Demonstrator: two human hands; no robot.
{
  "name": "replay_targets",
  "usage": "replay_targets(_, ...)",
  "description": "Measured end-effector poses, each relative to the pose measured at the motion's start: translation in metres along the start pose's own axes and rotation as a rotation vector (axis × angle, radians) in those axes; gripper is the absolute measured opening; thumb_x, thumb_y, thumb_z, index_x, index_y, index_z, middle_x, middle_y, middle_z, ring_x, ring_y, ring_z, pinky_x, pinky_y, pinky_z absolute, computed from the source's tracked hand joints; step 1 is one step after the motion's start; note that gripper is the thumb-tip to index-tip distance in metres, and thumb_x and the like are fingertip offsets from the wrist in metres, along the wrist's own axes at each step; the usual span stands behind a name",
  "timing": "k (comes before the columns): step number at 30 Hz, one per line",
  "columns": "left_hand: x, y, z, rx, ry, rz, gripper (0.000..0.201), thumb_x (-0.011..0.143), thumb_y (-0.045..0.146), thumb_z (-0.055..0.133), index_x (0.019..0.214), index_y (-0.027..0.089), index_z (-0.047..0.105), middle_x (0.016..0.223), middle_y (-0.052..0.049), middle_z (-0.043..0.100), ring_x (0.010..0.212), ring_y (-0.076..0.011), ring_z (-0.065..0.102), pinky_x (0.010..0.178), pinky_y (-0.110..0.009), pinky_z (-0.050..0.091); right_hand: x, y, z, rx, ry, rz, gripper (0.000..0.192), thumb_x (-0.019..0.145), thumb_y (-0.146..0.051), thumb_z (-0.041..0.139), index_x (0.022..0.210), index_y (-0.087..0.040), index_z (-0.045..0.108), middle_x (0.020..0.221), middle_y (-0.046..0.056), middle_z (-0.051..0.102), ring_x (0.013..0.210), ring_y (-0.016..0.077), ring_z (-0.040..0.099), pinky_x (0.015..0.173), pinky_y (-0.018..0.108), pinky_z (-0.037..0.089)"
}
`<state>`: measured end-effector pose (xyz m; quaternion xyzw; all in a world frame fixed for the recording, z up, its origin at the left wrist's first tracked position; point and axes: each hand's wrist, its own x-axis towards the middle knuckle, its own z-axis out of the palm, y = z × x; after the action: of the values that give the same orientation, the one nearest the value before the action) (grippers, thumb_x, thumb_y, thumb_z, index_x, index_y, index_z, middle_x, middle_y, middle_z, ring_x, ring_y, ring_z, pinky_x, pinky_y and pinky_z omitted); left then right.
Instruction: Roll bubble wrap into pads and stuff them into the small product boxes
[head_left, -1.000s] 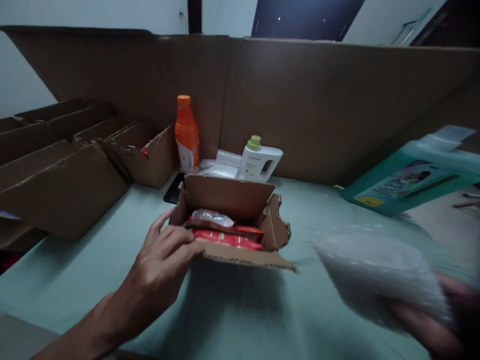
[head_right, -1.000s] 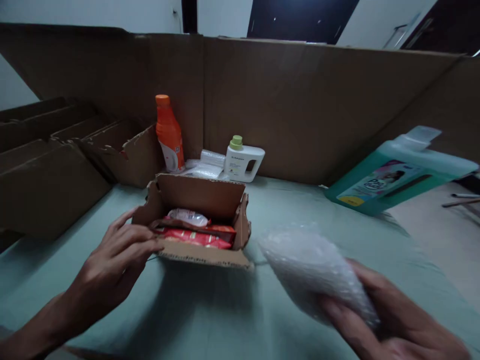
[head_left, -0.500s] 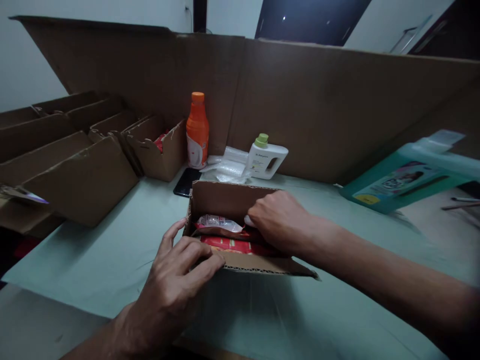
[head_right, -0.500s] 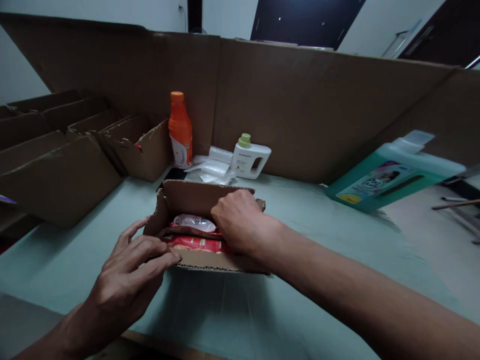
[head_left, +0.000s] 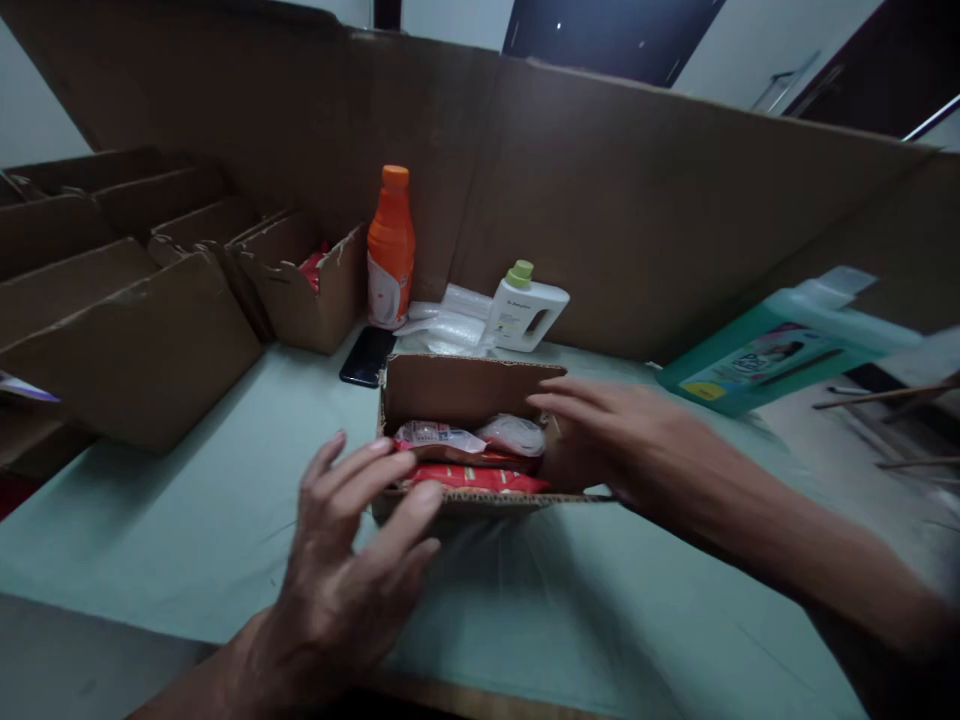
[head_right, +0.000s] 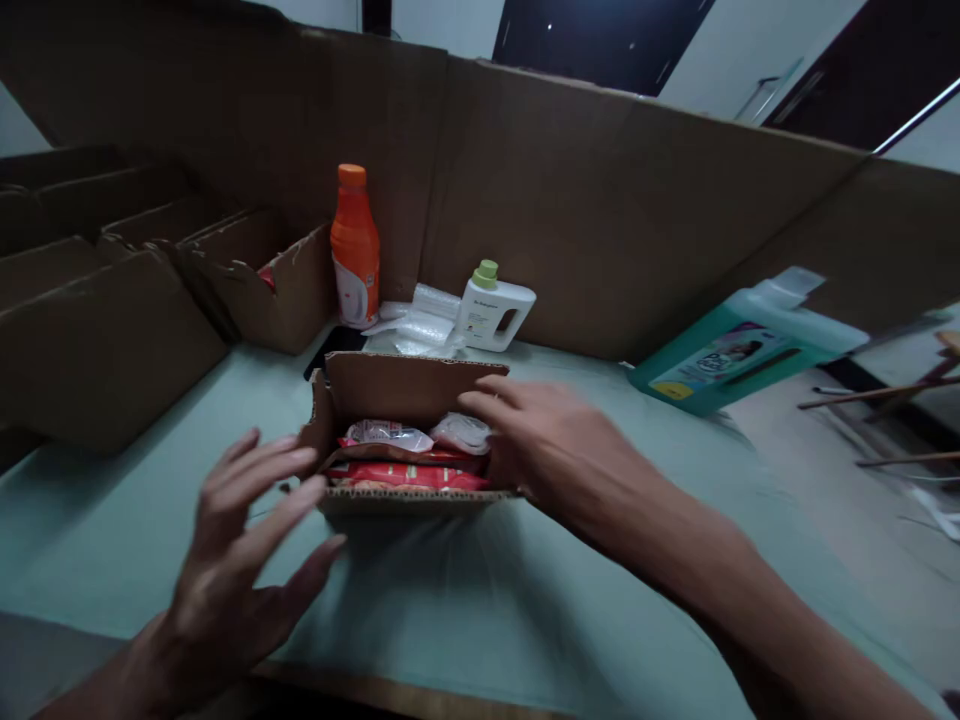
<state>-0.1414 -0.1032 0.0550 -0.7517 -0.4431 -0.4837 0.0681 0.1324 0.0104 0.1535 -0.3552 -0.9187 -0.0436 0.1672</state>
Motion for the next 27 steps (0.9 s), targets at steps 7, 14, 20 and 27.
replay_targets(7, -0.06, -0.038, 0.008, -0.22, -0.218, -0.695, 0.074, 0.091, 0.039, 0.065, 0.156, 0.032, 0.029, 0.155, -0.014, 0.043, 0.131, -0.0319, 0.056, 0.105, -0.051, 0.052, -0.128, 0.023, 0.044, 0.234, 0.081, 0.471, 0.047, 0.087, -0.048, 0.067, 0.128, -0.027, 0.063, 0.117, 0.011, 0.073, 0.08, 0.0235, 0.072, 0.05, 0.029, 0.054)
replay_targets(14, -0.045, -0.038, 0.056, -0.509, -0.246, -0.888, 0.075, 0.084, 0.049, 0.068, 0.146, 0.018, 0.041, 0.135, -0.016, 0.061, 0.123, -0.0308, 0.061, 0.106, -0.049, 0.05, -0.082, 0.001, 0.135, 0.665, 0.073, 0.494, 0.046, 0.082, -0.038, 0.069, 0.122, -0.016, 0.063, 0.116, 0.014, 0.072, 0.096, 0.0263, 0.07, 0.082, 0.041, 0.058)
replay_targets(20, -0.036, 0.004, 0.095, -0.61, -0.224, -0.788, 0.079, 0.083, 0.043, 0.07, 0.15, 0.015, 0.037, 0.144, -0.02, 0.055, 0.138, -0.0345, 0.049, 0.115, -0.056, 0.039, -0.151, 0.006, 0.114, 0.48, 0.121, 0.655, 0.026, 0.083, -0.042, 0.062, 0.086, -0.018, 0.072, 0.086, 0.01, 0.076, 0.075, 0.0285, 0.071, 0.069, 0.041, 0.059)
replay_targets(27, -0.061, 0.005, 0.063, -0.63, -0.245, -0.824, 0.066, 0.084, 0.043, 0.071, 0.141, 0.018, 0.052, 0.147, -0.017, 0.055, 0.139, -0.0345, 0.049, 0.117, -0.052, 0.038, -0.182, -0.048, 0.111, 0.417, 0.168, 0.559, 0.026, 0.09, -0.039, 0.058, 0.072, -0.026, 0.072, 0.07, 0.004, 0.073, 0.062, 0.0237, 0.068, 0.056, 0.033, 0.058)
